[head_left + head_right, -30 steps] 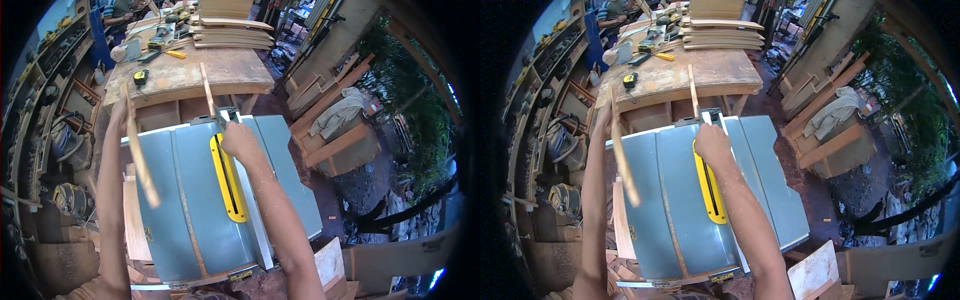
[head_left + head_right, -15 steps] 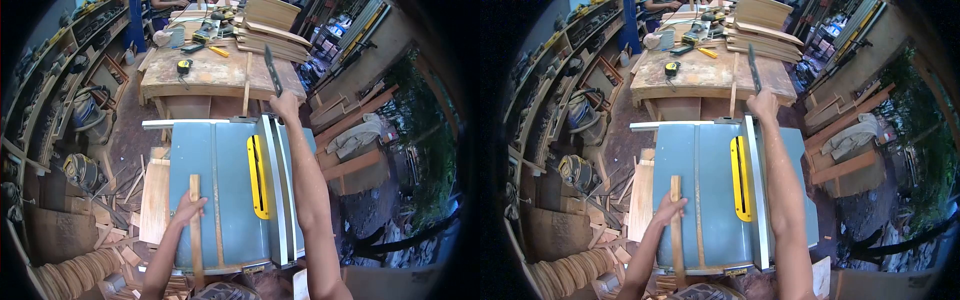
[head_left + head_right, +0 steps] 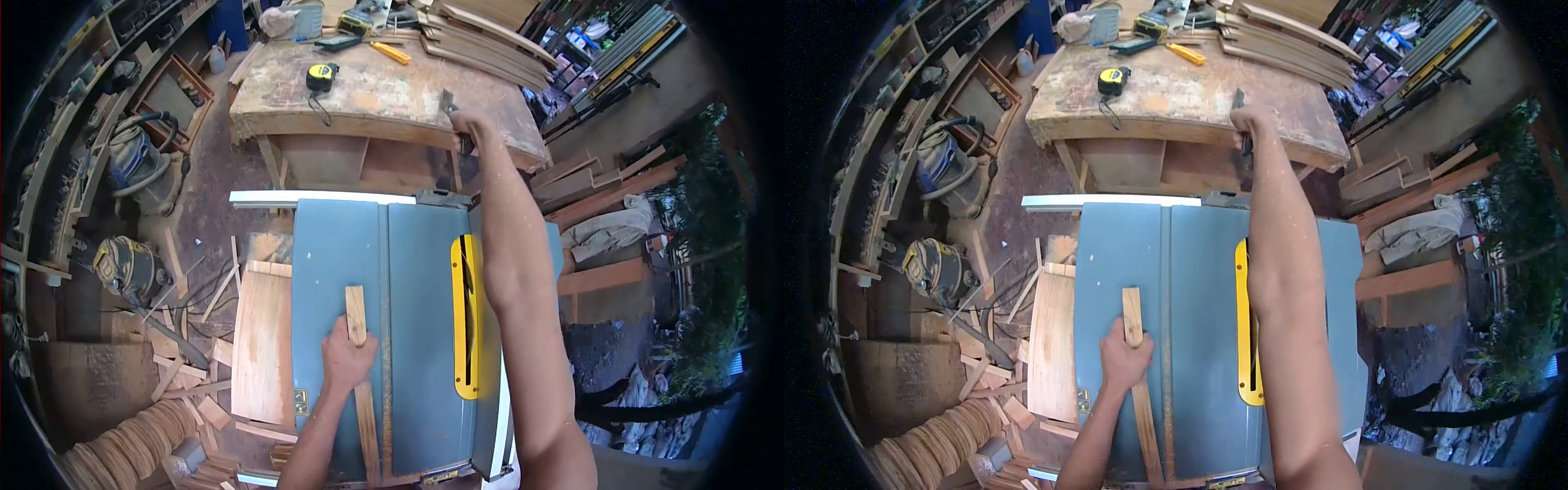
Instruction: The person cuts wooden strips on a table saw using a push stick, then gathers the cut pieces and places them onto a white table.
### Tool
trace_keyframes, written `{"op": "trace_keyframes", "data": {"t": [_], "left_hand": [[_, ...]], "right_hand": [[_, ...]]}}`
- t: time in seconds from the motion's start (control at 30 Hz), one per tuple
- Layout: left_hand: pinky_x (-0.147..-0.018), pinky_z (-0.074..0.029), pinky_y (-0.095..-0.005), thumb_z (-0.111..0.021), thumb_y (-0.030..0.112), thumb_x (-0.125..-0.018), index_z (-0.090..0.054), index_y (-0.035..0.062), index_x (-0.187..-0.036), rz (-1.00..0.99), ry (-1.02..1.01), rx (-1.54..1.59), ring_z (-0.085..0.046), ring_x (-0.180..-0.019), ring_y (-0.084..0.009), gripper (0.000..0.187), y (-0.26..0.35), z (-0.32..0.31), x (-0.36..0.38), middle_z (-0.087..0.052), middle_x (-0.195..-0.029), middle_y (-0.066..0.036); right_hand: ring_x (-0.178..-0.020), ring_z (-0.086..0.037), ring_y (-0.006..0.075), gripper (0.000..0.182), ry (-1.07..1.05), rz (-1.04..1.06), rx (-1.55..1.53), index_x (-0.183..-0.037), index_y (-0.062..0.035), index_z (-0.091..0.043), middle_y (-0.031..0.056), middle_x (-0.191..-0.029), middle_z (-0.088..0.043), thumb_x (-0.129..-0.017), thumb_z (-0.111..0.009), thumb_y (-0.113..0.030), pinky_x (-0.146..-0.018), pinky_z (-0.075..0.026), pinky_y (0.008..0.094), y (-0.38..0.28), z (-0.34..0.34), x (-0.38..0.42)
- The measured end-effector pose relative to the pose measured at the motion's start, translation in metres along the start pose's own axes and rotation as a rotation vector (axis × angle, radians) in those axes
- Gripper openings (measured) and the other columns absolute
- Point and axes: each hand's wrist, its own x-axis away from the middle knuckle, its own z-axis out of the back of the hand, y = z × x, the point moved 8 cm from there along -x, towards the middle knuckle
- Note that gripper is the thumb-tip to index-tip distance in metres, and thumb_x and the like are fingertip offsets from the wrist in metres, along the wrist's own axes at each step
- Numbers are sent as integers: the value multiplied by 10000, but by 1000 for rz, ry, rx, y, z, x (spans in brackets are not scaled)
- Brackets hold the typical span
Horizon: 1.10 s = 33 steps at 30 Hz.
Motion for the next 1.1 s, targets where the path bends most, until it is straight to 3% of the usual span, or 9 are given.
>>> {"op": "trace_keyframes", "data": {"t": [0.13,0.3,0.4,0.53,0.73,0.83,0.97,1.0,1.1], "left_hand": [[-491,-509,-328,-625,99,-796,-571,-25,-887,-16,40,-48,-643,-508,-186,163,2,2,-3,-631,-615,-109],[-524,-506,-370,-650,169,-828,-585,-24,-899,-79,75,-45,-646,-549,-239,215,5,3,-3,-631,-633,-133],[-572,-504,-429,-603,278,-898,-593,-13,-908,-50,98,27,-656,-616,-331,292,0,-2,-4,-628,-675,-168],[-429,-471,-343,-474,362,-992,-552,2,-892,58,106,439,-575,-454,-216,381,-7,2,-7,-565,-624,-105],[-377,-458,-296,-410,396,-1015,-504,32,-911,261,134,767,-537,-430,-170,390,-4,2,116,-555,-677,-92],[-405,-477,-301,-384,394,-1026,-502,23,-927,256,79,756,-556,-473,-173,401,-5,-29,197,-557,-694,-91],[-531,-530,-305,-418,306,-1019,-576,-4,-966,8,-147,427,-611,-608,-172,352,-60,-87,282,-617,-767,-113],[-559,-539,-304,-424,278,-1016,-591,-11,-971,-97,-204,268,-621,-638,-169,336,-79,-90,318,-630,-790,-118],[-642,-556,-324,-364,249,-1003,-616,-34,-1033,440,-700,520,-642,-735,-178,381,-162,-100,427,-658,-901,-110]], "right_hand": [[-465,-575,210,193,-7,144,327,-678,-23,-539,113,-559,-558,-830,-451,-103,-433,-452,373,-8,25,21],[-459,-576,233,263,241,467,361,-740,36,-607,117,-547,-571,-854,-545,-192,-449,-446,380,-4,115,185],[-427,-395,48,281,208,511,99,-765,-89,-552,-63,-548,-431,-931,-610,-309,-385,-298,247,53,133,340],[-651,-597,219,257,215,208,35,-823,22,-572,160,-693,-613,-910,-631,-212,-615,-469,394,164,86,544],[-666,-628,292,261,26,196,-40,-986,-1,-564,161,-724,-611,-886,-672,-217,-646,-486,385,313,-42,689],[-625,-611,308,259,-23,128,-180,-885,-20,-505,169,-696,-588,-893,-666,-223,-589,-469,406,369,-60,745],[-628,-627,254,218,127,78,-331,-901,-19,-500,131,-691,-598,-891,-659,-167,-586,-473,370,450,-51,801],[-614,-591,109,214,128,44,-458,-862,-50,-446,45,-680,-569,-916,-633,-138,-535,-461,272,482,-59,808],[-607,-587,109,192,174,3,-618,-922,-80,-406,47,-789,-579,-943,-595,-104,-519,-470,245,552,-73,826]]}}
